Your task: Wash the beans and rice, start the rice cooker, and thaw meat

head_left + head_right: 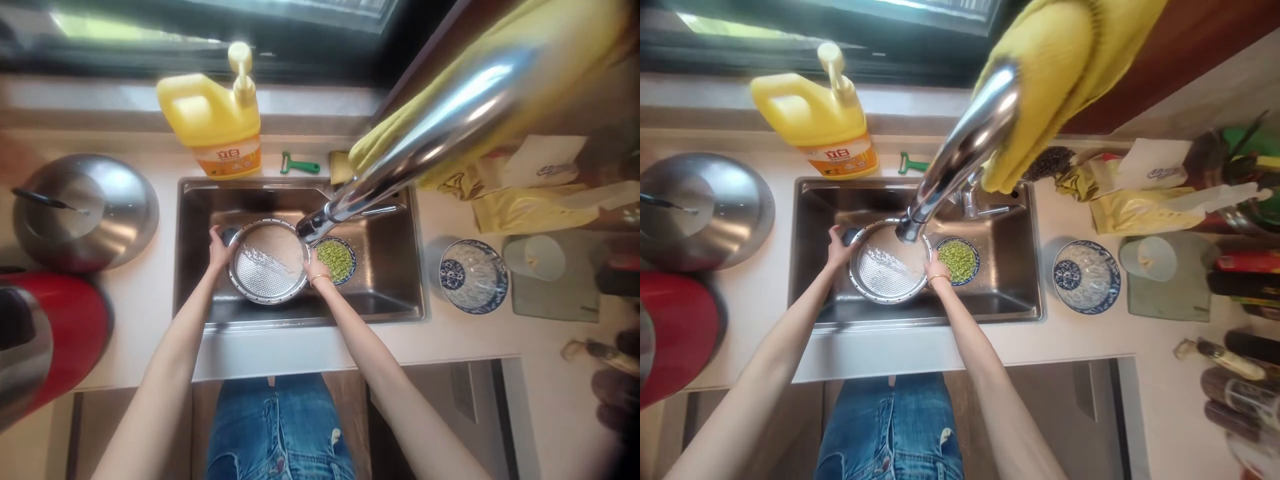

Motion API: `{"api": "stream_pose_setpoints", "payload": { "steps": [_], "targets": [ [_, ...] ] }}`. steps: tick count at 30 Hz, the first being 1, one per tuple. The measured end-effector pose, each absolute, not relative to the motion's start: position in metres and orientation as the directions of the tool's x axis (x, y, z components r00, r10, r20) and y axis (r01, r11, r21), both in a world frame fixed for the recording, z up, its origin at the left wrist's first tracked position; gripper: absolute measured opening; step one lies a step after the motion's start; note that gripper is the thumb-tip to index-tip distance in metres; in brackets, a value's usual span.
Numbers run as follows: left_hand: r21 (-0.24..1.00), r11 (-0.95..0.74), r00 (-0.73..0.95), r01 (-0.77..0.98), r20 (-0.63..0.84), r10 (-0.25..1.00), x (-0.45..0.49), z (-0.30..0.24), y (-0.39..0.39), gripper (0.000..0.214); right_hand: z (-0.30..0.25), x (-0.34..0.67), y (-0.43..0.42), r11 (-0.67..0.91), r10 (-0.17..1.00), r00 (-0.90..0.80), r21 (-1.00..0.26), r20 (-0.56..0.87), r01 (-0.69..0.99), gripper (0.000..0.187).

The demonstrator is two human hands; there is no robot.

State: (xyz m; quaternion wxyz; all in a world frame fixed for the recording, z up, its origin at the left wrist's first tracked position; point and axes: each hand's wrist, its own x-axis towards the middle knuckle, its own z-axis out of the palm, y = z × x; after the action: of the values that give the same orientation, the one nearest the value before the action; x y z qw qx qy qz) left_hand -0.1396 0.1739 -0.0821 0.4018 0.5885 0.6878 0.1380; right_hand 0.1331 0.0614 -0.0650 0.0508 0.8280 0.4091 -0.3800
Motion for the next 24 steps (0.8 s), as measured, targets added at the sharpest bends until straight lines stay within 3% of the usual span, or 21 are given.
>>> {"api": "stream_pose_setpoints", "payload": {
  "steps": [2, 5, 8, 10, 11, 13, 16, 19, 22, 24],
  "targets": [
    [0.679, 0.278, 0.0, 0.679, -0.379, 0.926, -0.141, -0.103, 0.163, 0.075, -0.076, 0.132, 0.06, -0.623, 0.64, 0.388, -0.152, -0.663, 0.768, 0.054],
    [0.704, 0.231, 0.022, 0.672, -0.331, 0.943, -0.141, -0.122, 0.153, 0.071, -0.073, 0.14, 0.054, -0.502, 0.771, 0.32, -0.216, -0.55, 0.837, 0.052],
    [0.705, 0.217, 0.021, 0.675, -0.313, 0.95, -0.137, -0.13, 0.151, 0.068, -0.041, 0.171, 0.055, -0.351, 0.934, 0.33, -0.196, -0.134, 0.915, 0.044],
    [0.704, 0.238, -0.002, 0.67, -0.318, 0.948, -0.134, -0.134, 0.153, 0.068, -0.012, 0.201, 0.063, -0.424, 0.882, 0.432, -0.084, 0.189, 0.902, 0.046],
    [0.707, 0.248, -0.012, 0.663, -0.321, 0.947, -0.133, -0.135, 0.154, 0.069, 0.002, 0.216, 0.069, -0.471, 0.842, 0.463, -0.042, 0.276, 0.881, 0.047],
    [0.718, 0.264, -0.019, 0.645, -0.33, 0.944, -0.132, -0.136, 0.154, 0.07, 0.025, 0.239, 0.079, -0.503, 0.839, 0.48, 0.03, 0.254, 0.863, 0.045],
    [0.727, 0.29, -0.02, 0.622, -0.355, 0.935, -0.132, -0.137, 0.154, 0.071, 0.042, 0.248, 0.077, -0.492, 0.87, 0.482, 0.13, 0.1, 0.861, 0.043],
    [0.74, 0.308, -0.031, 0.598, -0.362, 0.932, -0.132, -0.136, 0.152, 0.071, 0.04, 0.223, 0.055, -0.449, 0.893, 0.436, 0.141, 0.116, 0.883, 0.046],
    [0.767, 0.32, -0.042, 0.557, -0.358, 0.933, -0.132, -0.138, 0.151, 0.072, 0.012, 0.173, 0.04, -0.264, 0.963, 0.267, -0.059, 0.045, 0.963, 0.048],
    [0.794, 0.321, -0.052, 0.517, -0.345, 0.937, -0.131, -0.142, 0.151, 0.073, -0.021, 0.135, 0.048, -0.189, 0.968, 0.131, -0.279, -0.213, 0.942, 0.045]
  ]
}}
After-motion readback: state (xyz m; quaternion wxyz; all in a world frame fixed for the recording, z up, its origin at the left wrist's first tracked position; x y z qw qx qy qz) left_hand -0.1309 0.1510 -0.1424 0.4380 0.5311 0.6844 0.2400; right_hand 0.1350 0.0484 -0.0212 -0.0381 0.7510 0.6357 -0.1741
